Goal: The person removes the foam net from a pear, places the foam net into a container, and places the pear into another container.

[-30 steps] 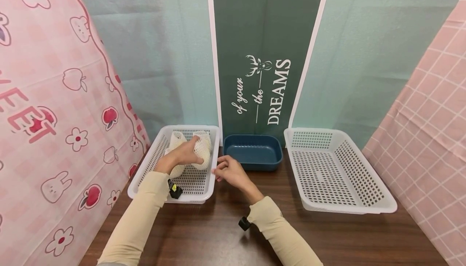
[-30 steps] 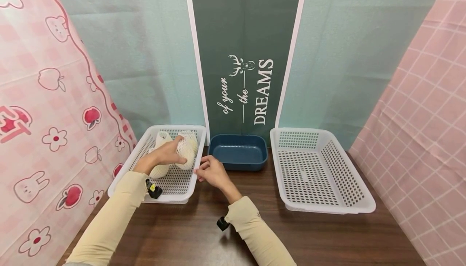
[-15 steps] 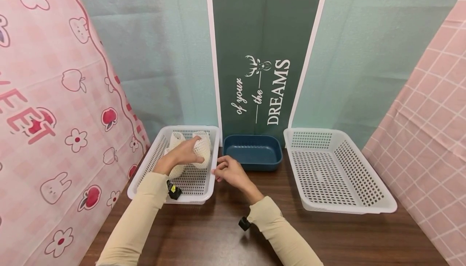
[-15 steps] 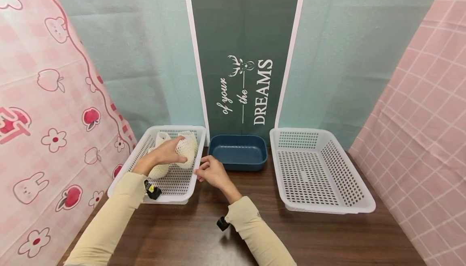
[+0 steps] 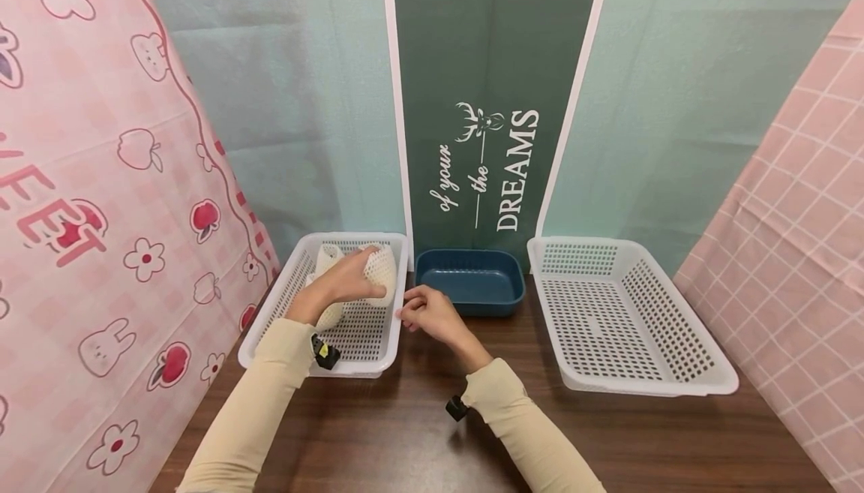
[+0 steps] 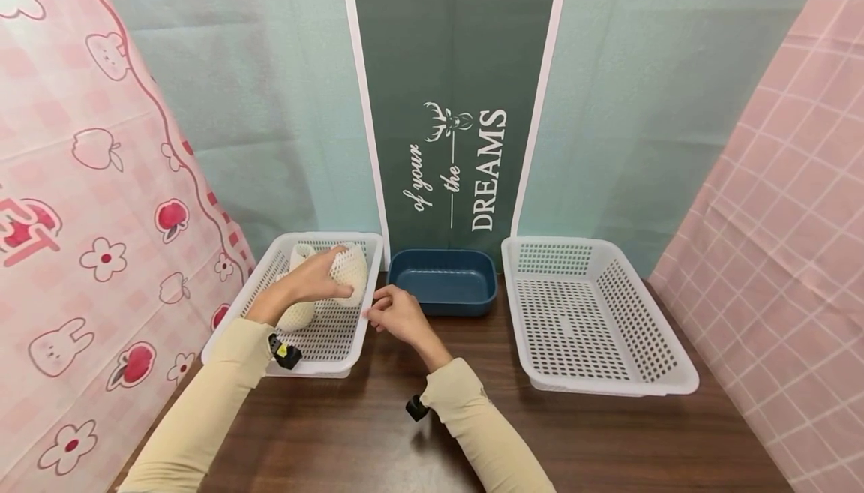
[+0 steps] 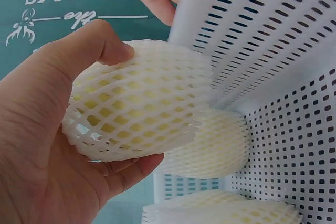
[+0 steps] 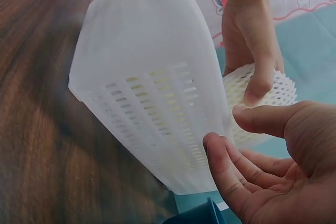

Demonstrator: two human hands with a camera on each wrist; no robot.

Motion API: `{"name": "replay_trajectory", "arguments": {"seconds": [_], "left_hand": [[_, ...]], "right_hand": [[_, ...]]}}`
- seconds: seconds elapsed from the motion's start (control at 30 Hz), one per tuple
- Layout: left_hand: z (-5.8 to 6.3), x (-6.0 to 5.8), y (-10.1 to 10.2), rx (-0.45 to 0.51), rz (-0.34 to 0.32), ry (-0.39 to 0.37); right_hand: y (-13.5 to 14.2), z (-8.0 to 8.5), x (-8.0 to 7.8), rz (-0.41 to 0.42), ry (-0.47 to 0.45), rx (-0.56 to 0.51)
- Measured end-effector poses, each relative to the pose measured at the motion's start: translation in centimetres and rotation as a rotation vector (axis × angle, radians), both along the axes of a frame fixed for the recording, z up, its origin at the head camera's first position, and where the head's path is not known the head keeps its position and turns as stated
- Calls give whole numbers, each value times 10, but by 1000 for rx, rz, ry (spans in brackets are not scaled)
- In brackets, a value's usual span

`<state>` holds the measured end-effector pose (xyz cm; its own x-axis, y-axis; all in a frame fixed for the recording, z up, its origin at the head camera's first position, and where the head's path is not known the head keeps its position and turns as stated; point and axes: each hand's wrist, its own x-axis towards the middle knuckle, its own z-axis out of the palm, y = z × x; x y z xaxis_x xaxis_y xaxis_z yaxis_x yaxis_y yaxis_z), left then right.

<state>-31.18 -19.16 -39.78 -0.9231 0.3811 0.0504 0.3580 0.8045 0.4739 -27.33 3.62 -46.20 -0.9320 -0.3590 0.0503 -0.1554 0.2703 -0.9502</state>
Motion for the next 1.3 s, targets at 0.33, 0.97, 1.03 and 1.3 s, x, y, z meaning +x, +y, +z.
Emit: {"name": "replay_trajectory", "arguments": {"seconds": [0.33,0.97,1.03,1.3], "left_hand": [[12,5,11,-1,-10,38],[25,15,32,21,-71,64],[26,16,34,36,-69,59],[28,17,39,53,-74,83]], "right_hand": [[6,13,-9,-52,67,58],[4,23,-11,-42,143,-5],[5,23,-11,-40,145,-8],[9,21,-11,-59,196,-27]]}}
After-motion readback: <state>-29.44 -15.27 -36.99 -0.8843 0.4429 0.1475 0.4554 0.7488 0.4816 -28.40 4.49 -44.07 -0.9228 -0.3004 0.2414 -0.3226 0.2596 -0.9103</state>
